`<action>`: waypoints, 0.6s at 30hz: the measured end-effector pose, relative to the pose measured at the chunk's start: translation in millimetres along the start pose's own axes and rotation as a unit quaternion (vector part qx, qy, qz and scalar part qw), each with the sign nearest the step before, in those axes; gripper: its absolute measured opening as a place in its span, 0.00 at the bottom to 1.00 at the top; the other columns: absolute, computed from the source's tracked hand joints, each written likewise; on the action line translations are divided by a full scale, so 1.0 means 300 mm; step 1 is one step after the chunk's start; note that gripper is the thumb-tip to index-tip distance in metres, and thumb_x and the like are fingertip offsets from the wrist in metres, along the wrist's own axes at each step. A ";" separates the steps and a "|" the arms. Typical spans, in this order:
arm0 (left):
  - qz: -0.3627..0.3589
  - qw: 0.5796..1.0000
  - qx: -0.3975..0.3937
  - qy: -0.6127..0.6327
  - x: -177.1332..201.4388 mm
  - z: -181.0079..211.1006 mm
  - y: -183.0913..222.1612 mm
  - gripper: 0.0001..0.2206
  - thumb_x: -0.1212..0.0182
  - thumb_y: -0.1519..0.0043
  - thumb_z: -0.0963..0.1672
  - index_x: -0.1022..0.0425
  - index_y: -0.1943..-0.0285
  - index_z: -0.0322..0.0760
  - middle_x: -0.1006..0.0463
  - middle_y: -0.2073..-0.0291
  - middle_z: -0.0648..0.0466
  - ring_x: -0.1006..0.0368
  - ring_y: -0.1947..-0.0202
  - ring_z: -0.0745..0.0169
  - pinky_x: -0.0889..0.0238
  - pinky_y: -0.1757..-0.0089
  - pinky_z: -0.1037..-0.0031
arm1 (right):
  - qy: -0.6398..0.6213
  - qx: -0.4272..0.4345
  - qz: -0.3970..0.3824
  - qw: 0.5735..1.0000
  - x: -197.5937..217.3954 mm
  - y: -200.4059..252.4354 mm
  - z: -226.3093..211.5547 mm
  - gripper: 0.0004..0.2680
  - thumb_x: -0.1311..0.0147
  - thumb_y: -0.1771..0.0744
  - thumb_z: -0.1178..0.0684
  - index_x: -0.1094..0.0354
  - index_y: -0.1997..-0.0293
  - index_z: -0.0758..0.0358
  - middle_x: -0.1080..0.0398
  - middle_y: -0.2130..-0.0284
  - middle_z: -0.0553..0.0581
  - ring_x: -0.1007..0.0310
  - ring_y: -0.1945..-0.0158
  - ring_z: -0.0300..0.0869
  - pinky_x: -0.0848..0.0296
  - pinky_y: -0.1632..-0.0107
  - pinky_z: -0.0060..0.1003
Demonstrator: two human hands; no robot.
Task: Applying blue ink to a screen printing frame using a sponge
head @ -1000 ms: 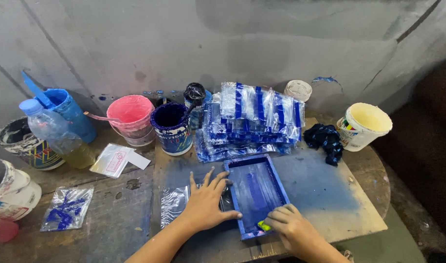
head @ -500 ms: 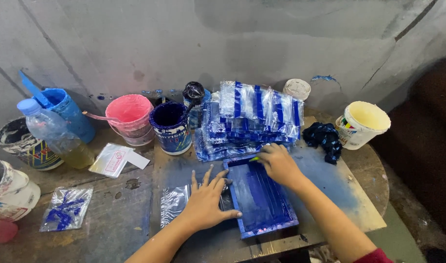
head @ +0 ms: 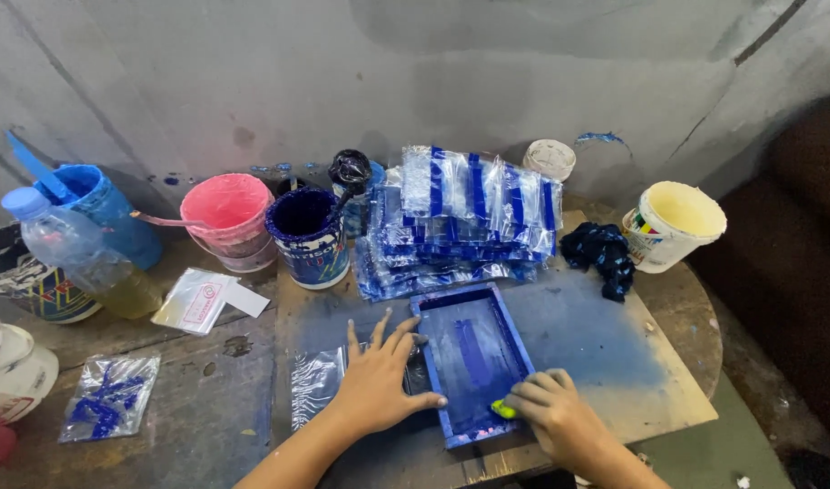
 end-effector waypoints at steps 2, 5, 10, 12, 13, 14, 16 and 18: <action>-0.006 1.000 0.003 0.003 0.009 0.007 0.005 0.44 0.44 0.47 0.67 0.41 0.27 0.45 0.53 0.23 0.61 0.73 0.21 0.45 0.90 0.36 0.23 | -0.001 -0.013 -0.015 1.000 0.036 -0.007 -0.027 0.13 0.45 0.38 0.63 0.25 0.50 0.59 0.24 0.54 0.55 0.31 0.50 0.48 0.39 0.48 0.48; -0.011 1.000 0.003 0.008 0.012 0.012 0.008 0.44 0.44 0.47 0.67 0.42 0.27 0.46 0.55 0.22 0.61 0.75 0.21 0.45 0.91 0.36 0.24 | -0.014 -0.056 -0.028 0.998 0.111 -0.068 -0.030 0.12 0.46 0.37 0.63 0.22 0.53 0.53 0.22 0.60 0.48 0.31 0.54 0.42 0.38 0.49 0.41; -0.012 1.000 -0.003 0.001 0.012 0.012 0.009 0.46 0.43 0.47 0.67 0.44 0.26 0.42 0.59 0.20 0.61 0.77 0.20 0.45 0.91 0.35 0.27 | 0.039 -0.121 0.007 0.992 0.107 -0.268 0.129 0.10 0.49 0.34 0.57 0.24 0.51 0.57 0.24 0.54 0.54 0.30 0.48 0.46 0.37 0.43 0.48; -0.009 1.000 -0.004 0.008 0.017 0.014 0.012 0.44 0.44 0.47 0.67 0.42 0.28 0.44 0.56 0.21 0.60 0.75 0.20 0.44 0.91 0.35 0.28 | 0.043 -0.098 0.044 0.993 0.078 -0.365 0.197 0.09 0.49 0.33 0.52 0.23 0.53 0.58 0.26 0.57 0.53 0.34 0.54 0.47 0.39 0.51 0.45; -0.009 1.000 -0.004 0.008 0.015 0.012 0.013 0.44 0.44 0.47 0.67 0.42 0.28 0.44 0.56 0.21 0.60 0.75 0.20 0.44 0.91 0.35 0.28 | 0.043 -0.097 0.044 0.993 0.071 -0.402 0.208 0.09 0.49 0.33 0.52 0.23 0.53 0.58 0.26 0.57 0.53 0.34 0.54 0.47 0.39 0.51 0.45; -0.001 1.000 -0.007 0.007 0.013 0.009 0.012 0.45 0.44 0.48 0.67 0.42 0.28 0.43 0.54 0.21 0.59 0.73 0.21 0.42 0.91 0.35 0.27 | 0.074 -0.088 0.047 0.992 0.064 -0.439 0.220 0.09 0.49 0.32 0.52 0.22 0.53 0.57 0.27 0.57 0.53 0.35 0.55 0.48 0.41 0.54 0.46; 0.005 1.000 -0.013 0.006 0.008 0.006 0.006 0.46 0.44 0.48 0.68 0.42 0.28 0.43 0.53 0.22 0.59 0.72 0.21 0.41 0.91 0.35 0.26 | 0.104 -0.081 0.049 0.990 0.052 -0.480 0.235 0.09 0.50 0.32 0.53 0.22 0.54 0.55 0.28 0.56 0.53 0.36 0.56 0.50 0.42 0.57 0.46; 0.013 1.000 -0.013 -0.014 0.003 0.003 0.000 0.46 0.43 0.49 0.68 0.40 0.29 0.41 0.52 0.22 0.58 0.72 0.21 0.45 0.91 0.36 0.23 | 0.116 -0.081 0.033 0.989 0.040 -0.493 0.239 0.08 0.52 0.31 0.53 0.22 0.55 0.56 0.28 0.62 0.50 0.38 0.60 0.47 0.42 0.59 0.44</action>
Point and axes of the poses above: each hand's wrist, its own y-axis away from the middle knuckle, its own x-axis out of the back of the hand, z = x × y, the point moved 1 cm from there along -y, towards the middle knuckle
